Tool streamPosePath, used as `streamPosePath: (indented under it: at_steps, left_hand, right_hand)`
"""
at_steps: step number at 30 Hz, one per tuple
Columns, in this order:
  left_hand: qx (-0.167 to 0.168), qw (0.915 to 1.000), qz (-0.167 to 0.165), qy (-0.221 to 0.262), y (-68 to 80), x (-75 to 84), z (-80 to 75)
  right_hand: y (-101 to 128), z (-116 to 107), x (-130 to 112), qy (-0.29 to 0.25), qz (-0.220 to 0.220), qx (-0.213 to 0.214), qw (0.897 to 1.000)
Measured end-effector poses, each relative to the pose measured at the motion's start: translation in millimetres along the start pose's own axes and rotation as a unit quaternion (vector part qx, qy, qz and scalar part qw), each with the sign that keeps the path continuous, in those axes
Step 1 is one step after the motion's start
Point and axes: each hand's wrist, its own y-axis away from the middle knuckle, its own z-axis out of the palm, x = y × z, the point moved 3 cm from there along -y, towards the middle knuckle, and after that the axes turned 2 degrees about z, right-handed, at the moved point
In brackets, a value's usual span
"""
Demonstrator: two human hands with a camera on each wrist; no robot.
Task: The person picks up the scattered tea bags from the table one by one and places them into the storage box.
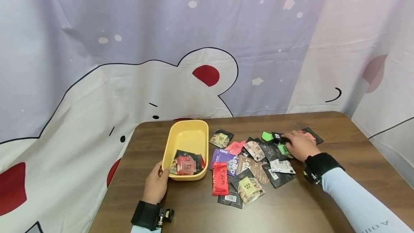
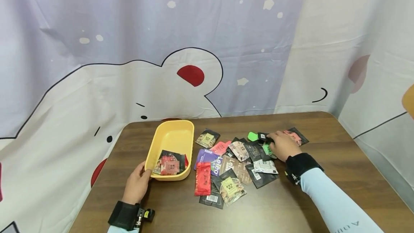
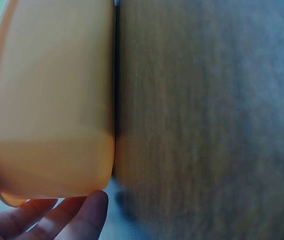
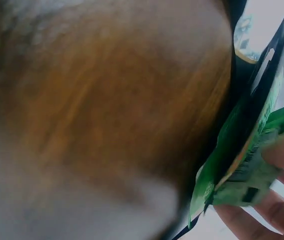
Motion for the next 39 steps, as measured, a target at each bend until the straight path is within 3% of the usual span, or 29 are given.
streamPosePath:
  at_steps: [7, 18, 27, 34, 39]
  left_hand:
    - [-0.005, 1.0000, 0.003, 0.003, -1.0, 3.1, -2.2]
    - [0.002, 0.9999, 0.013, -0.001, 0.3, 3.0, -1.0]
    - [0.004, 0.9997, 0.024, 0.004, -1.3, 0.5, 2.4]
    - [0.005, 0.9998, 0.016, 0.003, -2.5, -0.8, 0.2]
    - [0.000, 0.9999, 0.012, 0.006, -1.4, -1.0, 0.0]
  right_hand:
    - [-1.2, -6.1, -3.0, 0.002, 0.000, 0.064, 0.998]
    - [-2.4, -16.6, -27.2, -0.013, -0.027, 0.077, 0.997]
    - [-8.5, -29.1, -89.8, -0.043, -0.095, 0.091, 0.990]
    - [-18.4, -25.5, -153.9, -0.085, -0.174, 0.105, 0.975]
    - [-14.2, -22.3, -200.8, -0.085, -0.231, 0.095, 0.964]
